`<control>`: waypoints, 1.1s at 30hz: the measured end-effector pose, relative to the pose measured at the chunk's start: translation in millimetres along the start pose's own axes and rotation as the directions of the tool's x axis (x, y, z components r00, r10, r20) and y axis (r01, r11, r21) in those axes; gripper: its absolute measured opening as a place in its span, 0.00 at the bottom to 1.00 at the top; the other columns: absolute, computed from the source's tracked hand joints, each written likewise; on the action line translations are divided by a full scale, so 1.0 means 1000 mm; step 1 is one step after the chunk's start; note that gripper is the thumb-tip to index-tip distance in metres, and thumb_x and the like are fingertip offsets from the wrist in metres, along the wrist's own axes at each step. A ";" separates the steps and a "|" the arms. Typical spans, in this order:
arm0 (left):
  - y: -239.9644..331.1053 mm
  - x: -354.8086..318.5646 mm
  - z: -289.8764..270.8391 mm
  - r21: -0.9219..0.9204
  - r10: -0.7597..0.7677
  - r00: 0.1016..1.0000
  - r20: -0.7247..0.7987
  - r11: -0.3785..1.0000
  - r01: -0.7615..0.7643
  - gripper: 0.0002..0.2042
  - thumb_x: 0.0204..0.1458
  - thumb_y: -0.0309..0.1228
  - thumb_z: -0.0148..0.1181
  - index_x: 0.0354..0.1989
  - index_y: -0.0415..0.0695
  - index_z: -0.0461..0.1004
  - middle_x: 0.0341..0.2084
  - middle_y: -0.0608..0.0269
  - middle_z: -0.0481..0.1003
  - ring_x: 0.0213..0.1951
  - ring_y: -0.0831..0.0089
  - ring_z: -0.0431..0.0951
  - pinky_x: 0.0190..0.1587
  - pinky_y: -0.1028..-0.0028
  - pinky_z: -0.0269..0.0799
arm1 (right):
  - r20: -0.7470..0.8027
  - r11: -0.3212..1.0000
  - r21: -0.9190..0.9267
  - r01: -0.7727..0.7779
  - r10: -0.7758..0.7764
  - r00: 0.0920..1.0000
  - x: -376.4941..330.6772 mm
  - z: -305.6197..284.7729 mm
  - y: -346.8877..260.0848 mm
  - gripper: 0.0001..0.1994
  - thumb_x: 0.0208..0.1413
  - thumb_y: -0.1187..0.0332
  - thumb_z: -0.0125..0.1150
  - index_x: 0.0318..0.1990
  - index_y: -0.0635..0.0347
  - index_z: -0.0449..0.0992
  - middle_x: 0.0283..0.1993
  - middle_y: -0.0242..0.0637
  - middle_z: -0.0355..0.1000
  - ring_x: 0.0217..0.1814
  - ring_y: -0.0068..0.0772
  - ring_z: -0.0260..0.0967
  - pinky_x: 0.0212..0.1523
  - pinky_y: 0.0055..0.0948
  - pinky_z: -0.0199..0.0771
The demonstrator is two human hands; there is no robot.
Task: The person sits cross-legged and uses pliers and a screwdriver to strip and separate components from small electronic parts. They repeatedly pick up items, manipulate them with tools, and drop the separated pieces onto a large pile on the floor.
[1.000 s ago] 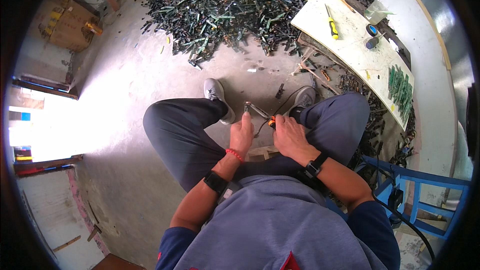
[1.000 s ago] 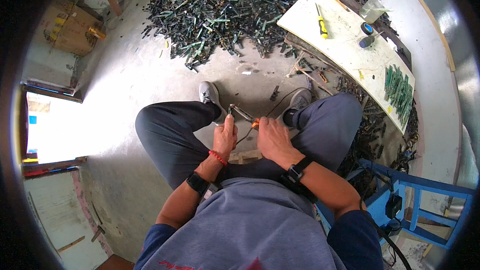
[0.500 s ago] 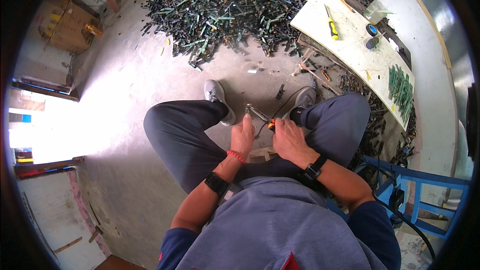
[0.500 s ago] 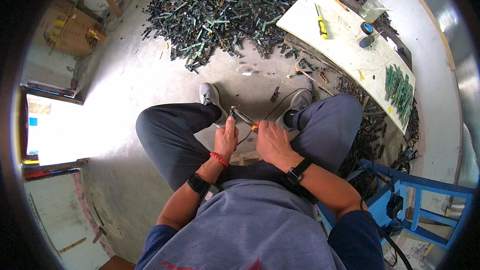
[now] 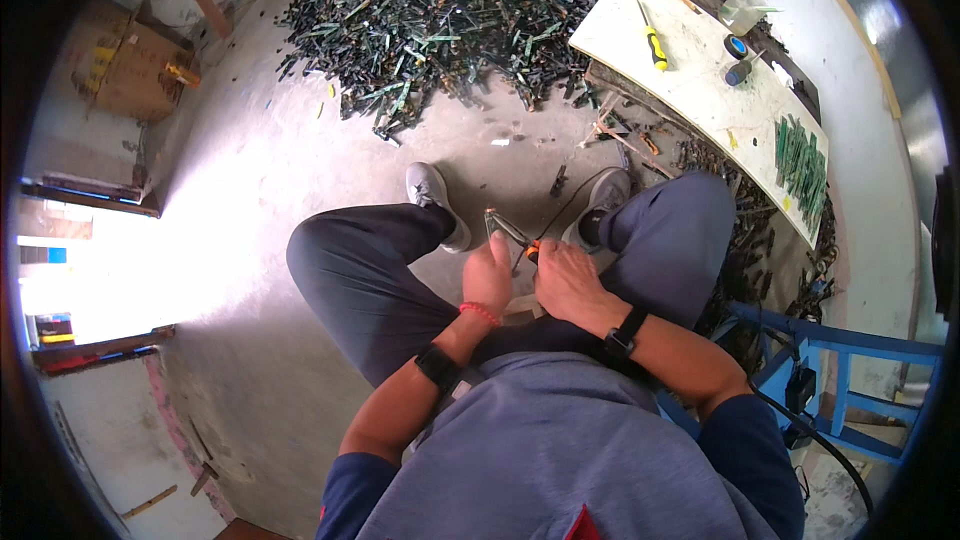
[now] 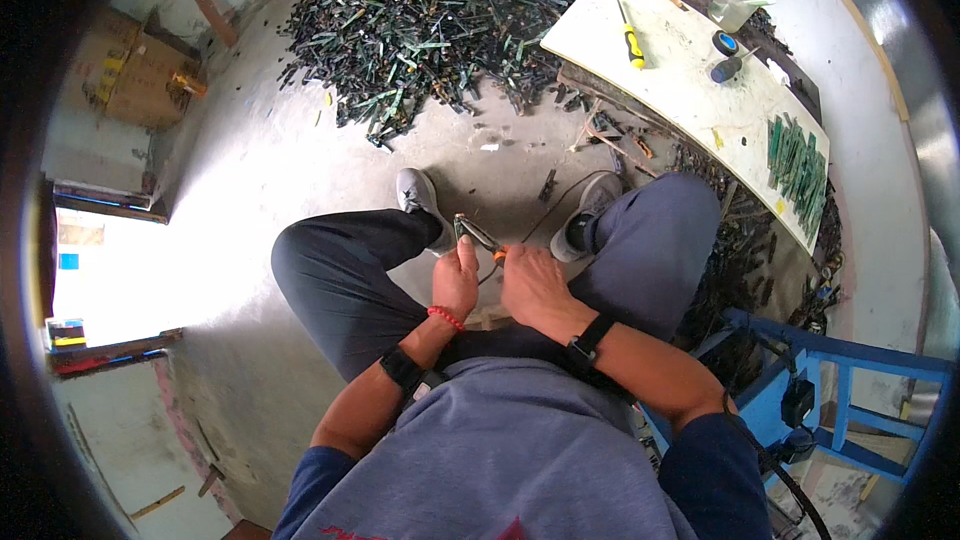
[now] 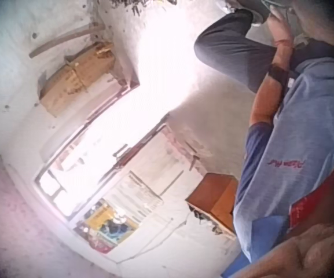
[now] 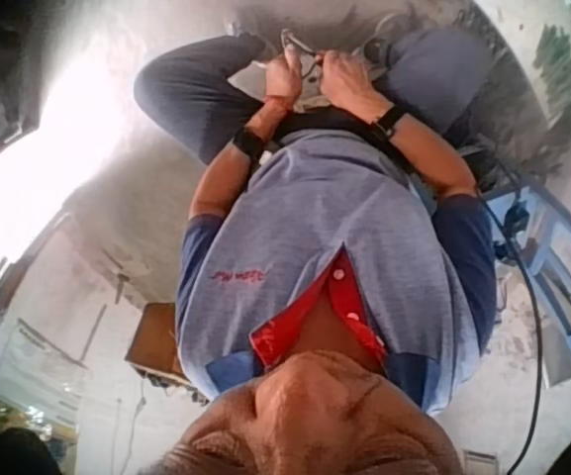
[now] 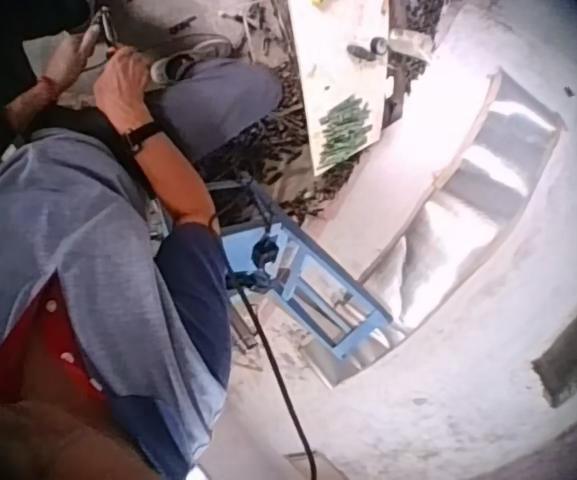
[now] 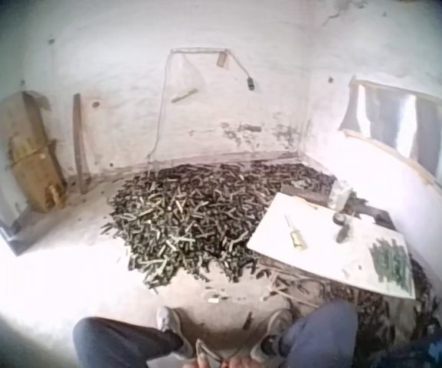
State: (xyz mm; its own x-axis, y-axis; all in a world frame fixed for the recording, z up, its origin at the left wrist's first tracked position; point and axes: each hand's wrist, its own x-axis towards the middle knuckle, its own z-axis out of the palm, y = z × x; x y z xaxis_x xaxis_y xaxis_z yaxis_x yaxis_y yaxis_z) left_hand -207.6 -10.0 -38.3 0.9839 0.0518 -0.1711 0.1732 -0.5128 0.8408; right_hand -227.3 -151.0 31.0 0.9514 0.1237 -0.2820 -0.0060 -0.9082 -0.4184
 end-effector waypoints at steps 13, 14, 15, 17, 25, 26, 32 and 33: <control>0.008 0.000 -0.004 0.249 -0.041 0.998 0.044 0.968 0.028 0.26 0.63 0.45 0.38 0.27 0.35 0.75 0.26 0.36 0.74 0.33 0.38 0.74 0.38 0.47 0.67 | 0.034 0.998 0.055 0.014 -0.016 0.999 0.002 0.008 0.001 0.08 0.50 0.74 0.49 0.36 0.70 0.69 0.35 0.58 0.73 0.40 0.57 0.72 0.44 0.50 0.71; 0.009 0.000 -0.005 0.255 -0.046 0.998 0.045 0.966 0.033 0.26 0.63 0.45 0.38 0.27 0.35 0.75 0.26 0.36 0.74 0.33 0.38 0.74 0.38 0.47 0.68 | 0.038 0.997 0.079 0.009 -0.012 0.999 0.003 0.008 0.001 0.08 0.50 0.74 0.49 0.36 0.71 0.70 0.36 0.59 0.73 0.41 0.58 0.72 0.44 0.50 0.71; 0.009 0.000 -0.005 0.254 -0.048 0.998 0.042 0.966 0.036 0.27 0.63 0.46 0.38 0.27 0.35 0.75 0.26 0.36 0.74 0.34 0.37 0.74 0.37 0.47 0.67 | 0.043 0.995 0.102 0.005 -0.009 0.999 0.003 0.008 0.001 0.08 0.51 0.74 0.50 0.36 0.71 0.70 0.36 0.59 0.73 0.42 0.59 0.72 0.44 0.50 0.71; 0.010 -0.001 -0.005 0.251 -0.052 0.998 0.038 0.967 0.041 0.28 0.63 0.47 0.38 0.27 0.33 0.74 0.26 0.34 0.73 0.34 0.36 0.73 0.36 0.47 0.66 | 0.043 0.990 0.139 0.008 -0.014 0.999 0.004 0.010 0.002 0.09 0.51 0.74 0.51 0.37 0.72 0.70 0.35 0.60 0.73 0.41 0.60 0.72 0.44 0.50 0.71; 0.009 -0.001 -0.007 0.256 -0.030 0.999 0.011 0.966 0.026 0.27 0.62 0.46 0.39 0.26 0.33 0.74 0.24 0.34 0.73 0.33 0.37 0.74 0.35 0.47 0.66 | 0.093 0.978 0.207 -0.006 -0.014 0.996 0.006 0.014 0.008 0.10 0.53 0.72 0.51 0.38 0.72 0.68 0.35 0.61 0.73 0.40 0.62 0.72 0.42 0.53 0.70; 0.008 -0.002 -0.007 0.261 -0.023 1.000 0.009 0.965 0.020 0.27 0.62 0.46 0.40 0.26 0.33 0.74 0.24 0.34 0.73 0.32 0.37 0.74 0.35 0.46 0.66 | 0.104 0.978 0.210 -0.005 -0.018 0.994 0.007 0.014 0.007 0.11 0.53 0.71 0.51 0.38 0.72 0.68 0.35 0.61 0.73 0.40 0.62 0.72 0.42 0.53 0.70; 0.007 -0.002 -0.006 0.269 -0.016 1.000 0.010 0.963 0.012 0.26 0.62 0.44 0.41 0.24 0.33 0.74 0.24 0.34 0.72 0.31 0.36 0.74 0.34 0.46 0.66 | 0.167 0.947 0.321 -0.010 -0.046 0.985 0.012 0.024 0.015 0.10 0.52 0.70 0.50 0.36 0.71 0.67 0.30 0.55 0.72 0.30 0.48 0.73 0.32 0.44 0.73; 0.007 -0.003 -0.006 0.275 -0.020 1.000 0.014 0.961 0.015 0.26 0.62 0.44 0.41 0.24 0.33 0.74 0.24 0.34 0.72 0.31 0.36 0.74 0.34 0.46 0.66 | 0.268 0.914 0.399 -0.076 -0.037 0.963 0.015 0.019 0.016 0.09 0.53 0.70 0.50 0.36 0.70 0.68 0.29 0.52 0.72 0.28 0.44 0.73 0.29 0.42 0.73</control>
State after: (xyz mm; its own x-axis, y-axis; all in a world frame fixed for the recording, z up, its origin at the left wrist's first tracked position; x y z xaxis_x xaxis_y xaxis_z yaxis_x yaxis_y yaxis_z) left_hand -208.6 -8.5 -28.6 0.9795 0.0500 -0.1951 0.1695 -0.7279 0.6644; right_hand -219.0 -156.3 3.7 0.8338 0.2594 -0.4873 -0.2006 -0.6800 -0.7053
